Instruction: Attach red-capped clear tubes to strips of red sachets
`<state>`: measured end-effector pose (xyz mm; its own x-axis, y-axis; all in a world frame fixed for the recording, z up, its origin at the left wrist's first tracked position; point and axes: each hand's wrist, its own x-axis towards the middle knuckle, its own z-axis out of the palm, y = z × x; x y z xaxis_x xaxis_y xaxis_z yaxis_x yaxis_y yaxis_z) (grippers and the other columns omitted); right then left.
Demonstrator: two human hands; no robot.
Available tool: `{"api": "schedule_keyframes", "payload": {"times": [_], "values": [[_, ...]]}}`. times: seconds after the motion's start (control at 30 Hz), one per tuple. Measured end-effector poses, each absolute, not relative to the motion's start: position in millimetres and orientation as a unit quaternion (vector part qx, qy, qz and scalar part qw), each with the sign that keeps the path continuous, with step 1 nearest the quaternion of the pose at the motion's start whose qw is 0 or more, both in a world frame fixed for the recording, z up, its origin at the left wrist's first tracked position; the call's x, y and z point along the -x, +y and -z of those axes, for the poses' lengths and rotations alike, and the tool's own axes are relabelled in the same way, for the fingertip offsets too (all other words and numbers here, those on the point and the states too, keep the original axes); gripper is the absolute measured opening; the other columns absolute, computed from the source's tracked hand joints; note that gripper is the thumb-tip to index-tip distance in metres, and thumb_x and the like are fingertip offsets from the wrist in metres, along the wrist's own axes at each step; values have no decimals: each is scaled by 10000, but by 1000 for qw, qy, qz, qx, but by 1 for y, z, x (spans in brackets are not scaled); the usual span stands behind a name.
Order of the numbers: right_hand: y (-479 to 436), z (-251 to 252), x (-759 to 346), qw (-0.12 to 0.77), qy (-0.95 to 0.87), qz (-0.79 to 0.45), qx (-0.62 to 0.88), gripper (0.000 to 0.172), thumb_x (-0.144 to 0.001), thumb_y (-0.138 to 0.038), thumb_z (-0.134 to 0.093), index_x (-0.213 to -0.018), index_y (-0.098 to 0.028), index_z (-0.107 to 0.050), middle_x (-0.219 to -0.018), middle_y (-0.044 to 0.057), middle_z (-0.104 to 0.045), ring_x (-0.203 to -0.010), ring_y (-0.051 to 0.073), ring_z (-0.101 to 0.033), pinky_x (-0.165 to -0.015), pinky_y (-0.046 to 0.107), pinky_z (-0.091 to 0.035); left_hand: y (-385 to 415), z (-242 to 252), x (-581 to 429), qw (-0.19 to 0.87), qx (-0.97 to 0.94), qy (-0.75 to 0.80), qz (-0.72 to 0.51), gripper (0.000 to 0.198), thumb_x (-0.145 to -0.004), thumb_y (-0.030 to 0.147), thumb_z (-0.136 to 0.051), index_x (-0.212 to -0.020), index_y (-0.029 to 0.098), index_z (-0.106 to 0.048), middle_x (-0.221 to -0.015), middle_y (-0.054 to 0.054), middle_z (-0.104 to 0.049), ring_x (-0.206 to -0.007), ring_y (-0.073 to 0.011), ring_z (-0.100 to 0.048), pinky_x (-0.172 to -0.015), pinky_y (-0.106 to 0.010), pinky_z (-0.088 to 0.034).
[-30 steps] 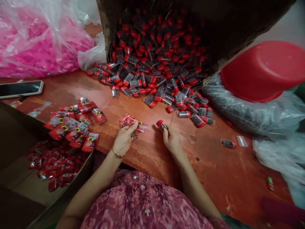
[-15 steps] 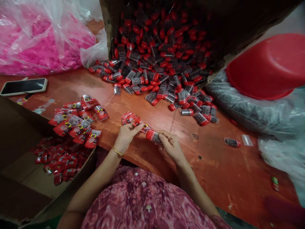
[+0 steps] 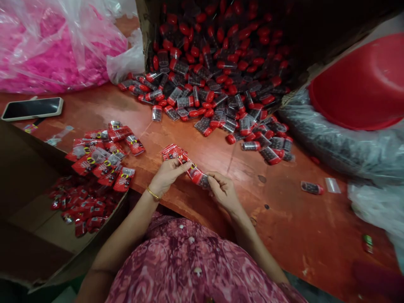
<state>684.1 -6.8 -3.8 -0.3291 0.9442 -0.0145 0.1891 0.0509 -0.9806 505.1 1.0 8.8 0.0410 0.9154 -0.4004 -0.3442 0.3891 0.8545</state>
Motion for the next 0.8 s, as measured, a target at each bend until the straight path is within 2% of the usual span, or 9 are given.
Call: {"api": "schedule_keyframes", "payload": {"times": [0.2,0.33,0.43,0.57,0.8], "values": [[-12,8,-678,364,-602,-533,469,289,-842,-426,-471,-860,-192,-638,-567,-26,-549,-428,86,-436,-391,201,-356,-5,-3,-525,618,-243,534,-523,289,-494,277,-803,-683,145,-627,-673,20,-643,-633,-106,-564,-669,-240,-455],[-19,14,-667,415,-532,-533,510,295,-852,-448,-458,-884,-187,-592,-510,-60,-478,-385,74,-402,-383,197,-362,-11,1,-540,619,-199,517,-556,330,-489,244,-806,-748,147,-625,-718,16,-660,-677,-109,-589,-696,-235,-464],[-24,18,-655,455,-486,-539,516,297,-855,-458,-455,-894,-185,-564,-562,-54,-514,-391,64,-413,-394,195,-380,-13,2,-548,621,-166,486,-592,328,-529,293,-798,-765,151,-621,-693,29,-645,-625,-84,-568,-642,-204,-449],[-27,20,-646,484,-451,-562,496,300,-865,-462,-448,-920,-184,-546,-624,-46,-555,-398,58,-430,-395,198,-388,-14,2,-555,626,-99,445,-633,335,-629,444,-727,-672,153,-567,-588,38,-581,-538,-79,-529,-556,-206,-424],[-23,16,-646,475,-495,-537,491,238,-888,-404,-440,-922,-194,-547,-543,-79,-487,-399,53,-423,-403,175,-371,-14,4,-559,585,-125,472,-648,347,-550,400,-787,-672,131,-606,-582,39,-585,-529,-57,-509,-539,-182,-413]]}}
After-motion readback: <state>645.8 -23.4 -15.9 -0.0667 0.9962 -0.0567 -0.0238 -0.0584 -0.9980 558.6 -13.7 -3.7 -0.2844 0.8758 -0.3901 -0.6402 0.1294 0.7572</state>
